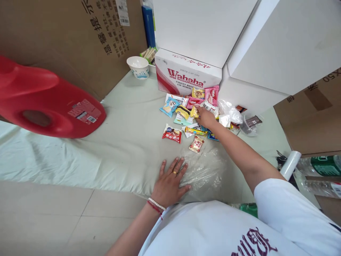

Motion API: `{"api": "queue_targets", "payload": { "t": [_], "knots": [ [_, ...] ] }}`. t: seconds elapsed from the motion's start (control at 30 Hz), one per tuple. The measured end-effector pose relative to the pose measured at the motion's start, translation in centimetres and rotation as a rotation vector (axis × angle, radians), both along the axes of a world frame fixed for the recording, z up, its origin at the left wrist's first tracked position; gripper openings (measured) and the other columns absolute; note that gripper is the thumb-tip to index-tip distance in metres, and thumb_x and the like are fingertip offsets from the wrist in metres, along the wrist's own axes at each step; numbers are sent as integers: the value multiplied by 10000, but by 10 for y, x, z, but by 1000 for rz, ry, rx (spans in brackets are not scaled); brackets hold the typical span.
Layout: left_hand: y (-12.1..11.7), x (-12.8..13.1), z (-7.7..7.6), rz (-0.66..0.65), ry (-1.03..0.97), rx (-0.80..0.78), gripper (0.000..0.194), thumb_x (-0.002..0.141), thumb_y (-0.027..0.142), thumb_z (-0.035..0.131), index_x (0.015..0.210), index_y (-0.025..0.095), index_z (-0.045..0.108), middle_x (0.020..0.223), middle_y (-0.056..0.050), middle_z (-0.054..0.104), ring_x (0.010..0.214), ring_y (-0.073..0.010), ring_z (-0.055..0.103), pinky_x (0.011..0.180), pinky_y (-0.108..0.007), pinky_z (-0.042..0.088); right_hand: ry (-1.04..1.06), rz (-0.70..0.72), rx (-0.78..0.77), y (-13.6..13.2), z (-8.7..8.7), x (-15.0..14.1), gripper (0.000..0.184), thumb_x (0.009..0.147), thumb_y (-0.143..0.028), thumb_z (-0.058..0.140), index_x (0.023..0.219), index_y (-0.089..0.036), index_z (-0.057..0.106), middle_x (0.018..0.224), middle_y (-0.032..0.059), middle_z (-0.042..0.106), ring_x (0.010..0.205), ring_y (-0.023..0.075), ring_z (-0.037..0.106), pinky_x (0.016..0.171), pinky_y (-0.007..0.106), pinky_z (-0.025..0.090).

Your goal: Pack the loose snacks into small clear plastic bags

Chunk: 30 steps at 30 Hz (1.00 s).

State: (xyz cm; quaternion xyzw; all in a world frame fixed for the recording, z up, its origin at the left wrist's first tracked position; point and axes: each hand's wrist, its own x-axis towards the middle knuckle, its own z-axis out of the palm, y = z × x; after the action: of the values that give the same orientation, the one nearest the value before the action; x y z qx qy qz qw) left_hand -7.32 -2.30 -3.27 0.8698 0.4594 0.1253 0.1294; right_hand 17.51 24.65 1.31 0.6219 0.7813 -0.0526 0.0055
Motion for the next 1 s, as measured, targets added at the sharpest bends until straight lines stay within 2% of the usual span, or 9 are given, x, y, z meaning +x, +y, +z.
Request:
{"api": "queue_targets", "payload": {
  "t": [0.17, 0.33, 0.43, 0.57, 0.67, 0.73, 0.83, 0.93, 1.0],
  "knots": [
    [-3, 3, 0, 50, 23, 9, 817, 923, 674, 474, 1571, 188, 372, 1631, -144, 358, 1498, -348, 367, 1247, -664, 39, -174, -77, -113, -4, 13, -17, 605, 832, -359, 712, 1353, -105, 539, 1308, 237, 623, 1102, 358, 659, 865, 412, 537],
    [-7, 6, -1, 81, 54, 27, 769, 903, 663, 522, 1542, 244, 433, 1619, -135, 389, 1491, -369, 377, 1228, -690, 88, -180, -30, -142, -9, 21, -13, 539, 834, -362, 711, 1312, -151, 581, 1230, 185, 695, 1097, 337, 663, 849, 370, 526],
    [-8, 7, -1, 98, 63, 8, 792, 891, 689, 522, 1542, 249, 432, 1627, -138, 372, 1503, -373, 352, 1221, -705, 67, -154, -39, -115, -20, 36, -2, 543, 820, -408, 715, 1284, -149, 600, 1214, 185, 706, 1069, 341, 669, 821, 366, 522],
    [-8, 9, -2, 137, 59, 1, 873, 863, 729, 529, 1558, 216, 406, 1626, -157, 369, 1515, -390, 321, 1219, -713, 54, 19, -111, 57, -72, 82, 26, 552, 814, -459, 696, 1280, -174, 616, 1162, 147, 730, 1005, 332, 684, 784, 361, 517],
    [-8, 10, -2, 146, 45, -3, 919, 848, 760, 521, 1566, 202, 391, 1627, -168, 362, 1517, -399, 312, 1216, -720, 31, 260, -120, 20, -136, 107, 35, 612, 831, -496, 678, 1351, -188, 584, 1121, 104, 742, 939, 305, 698, 762, 359, 528],
    [-9, 11, -2, 152, 38, -7, 937, 843, 770, 517, 1572, 199, 377, 1633, -172, 346, 1518, -405, 309, 1210, -731, 24, 378, -7, -124, -178, 103, 25, 629, 834, -480, 685, 1393, -221, 562, 1203, 88, 723, 994, 298, 694, 802, 364, 537],
    [-12, 12, 0, 167, 37, -17, 912, 871, 735, 507, 1585, 189, 349, 1635, -182, 332, 1518, -405, 310, 1208, -733, 12, 285, 82, -288, -220, 71, -6, 633, 836, -405, 701, 1428, -249, 540, 1266, 110, 696, 1044, 305, 688, 841, 368, 528],
    [-15, 9, 1, 198, 41, -21, 783, 955, 611, 455, 1597, 184, 318, 1624, -186, 351, 1515, -383, 328, 1218, -713, 3, 125, 93, -367, -235, 38, -26, 650, 859, -324, 679, 1476, -247, 488, 1359, 141, 638, 1064, 304, 690, 823, 356, 513],
    [-18, 7, 0, 213, 42, -14, 699, 997, 515, 413, 1604, 187, 299, 1616, -184, 367, 1512, -365, 343, 1224, -702, 7, 108, 99, -372, -237, 27, -27, 659, 875, -320, 671, 1494, -247, 459, 1469, 144, 553, 1114, 299, 675, 831, 353, 510]
  ]
}}
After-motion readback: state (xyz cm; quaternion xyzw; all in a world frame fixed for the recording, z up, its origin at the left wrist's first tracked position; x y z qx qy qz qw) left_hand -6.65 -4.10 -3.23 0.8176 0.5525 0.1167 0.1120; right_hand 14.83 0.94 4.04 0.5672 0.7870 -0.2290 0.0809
